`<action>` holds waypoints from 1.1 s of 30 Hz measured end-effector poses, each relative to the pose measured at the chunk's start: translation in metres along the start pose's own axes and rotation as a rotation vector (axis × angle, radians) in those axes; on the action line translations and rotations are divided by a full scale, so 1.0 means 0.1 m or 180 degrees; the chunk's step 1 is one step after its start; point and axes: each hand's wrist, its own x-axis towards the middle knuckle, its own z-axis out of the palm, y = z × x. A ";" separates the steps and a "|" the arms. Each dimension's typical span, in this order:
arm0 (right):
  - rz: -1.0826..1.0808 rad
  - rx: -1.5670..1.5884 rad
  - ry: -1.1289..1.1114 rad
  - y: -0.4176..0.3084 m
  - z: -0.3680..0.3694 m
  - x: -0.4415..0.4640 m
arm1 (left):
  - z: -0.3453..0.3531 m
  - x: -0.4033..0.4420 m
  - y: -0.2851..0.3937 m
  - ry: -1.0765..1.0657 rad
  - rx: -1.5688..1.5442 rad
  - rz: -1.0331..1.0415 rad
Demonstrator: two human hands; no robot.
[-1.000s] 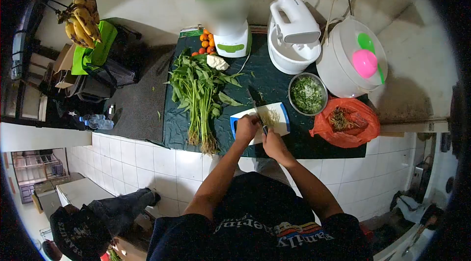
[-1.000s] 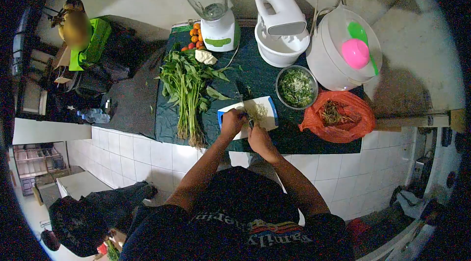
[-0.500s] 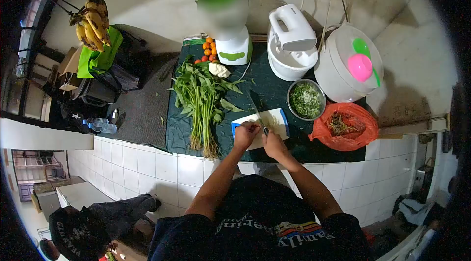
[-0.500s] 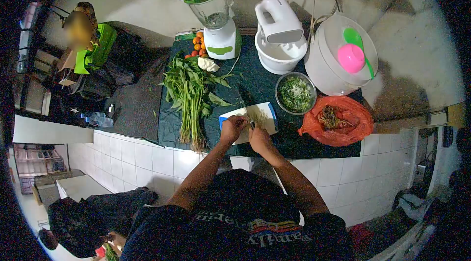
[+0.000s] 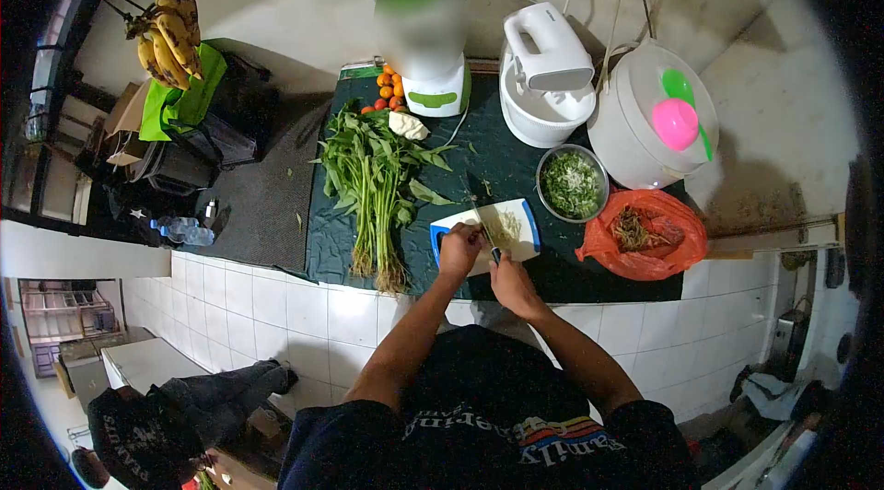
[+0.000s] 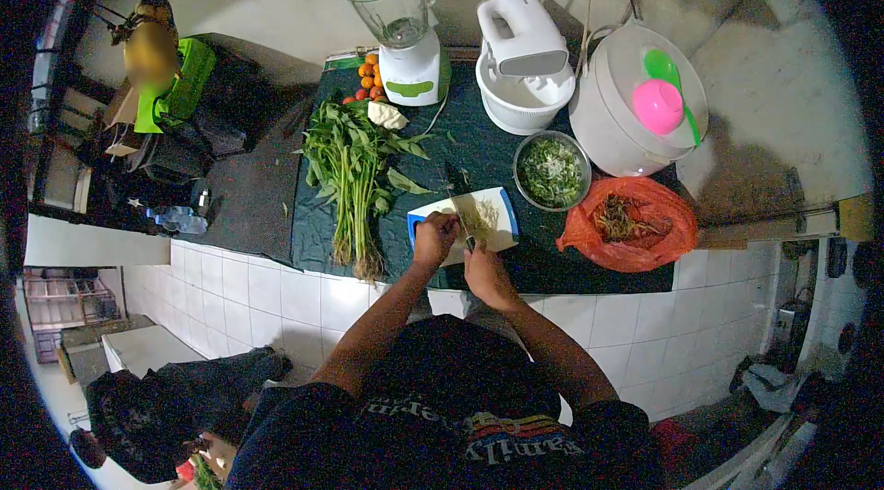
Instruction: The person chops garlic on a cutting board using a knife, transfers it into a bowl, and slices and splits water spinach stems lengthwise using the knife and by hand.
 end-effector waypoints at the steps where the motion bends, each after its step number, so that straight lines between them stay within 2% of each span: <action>1: -0.0001 -0.0001 -0.0003 -0.01 0.01 0.00 | -0.01 0.00 0.01 -0.0021 0.0041 -0.0026; 8: 0.0068 0.0110 -0.0007 -0.04 0.06 -0.02 | 0.01 0.00 0.01 -0.0102 0.0039 -0.0233; 15: 0.0267 0.0179 0.0017 0.06 0.22 0.11 | -0.01 -0.01 0.05 0.0001 0.0038 -0.0026; 18: -0.0134 0.0030 0.0246 0.08 0.20 0.17 | -0.04 -0.01 0.07 -0.0102 0.0011 -0.0101; 20: -0.0088 0.0102 0.0284 0.08 0.12 0.11 | -0.05 -0.01 0.02 -0.0474 0.0191 0.0116; 22: -0.0008 0.0179 0.0292 0.16 0.09 0.05 | -0.07 0.00 -0.01 -0.0553 0.0397 0.0045; 24: -0.0444 0.0105 0.0564 0.28 0.07 0.01 | -0.09 0.03 -0.07 -0.0610 0.0713 0.0253; 25: -0.0438 0.0108 0.0556 0.21 -0.03 -0.04 | -0.12 0.03 -0.07 -0.0617 0.0714 0.0244; 27: 0.0026 -0.0026 -0.0094 0.11 -0.22 -0.13 | -0.17 0.04 -0.07 -0.0674 0.1168 0.0333; 30: -0.0154 -0.0038 -0.0114 0.18 -0.14 -0.21 | -0.22 0.01 -0.07 -0.0466 0.1083 0.0037; 33: -0.0030 -0.0248 -0.0372 0.24 -0.02 -0.25 | -0.28 0.05 -0.10 -0.0172 0.0768 0.0134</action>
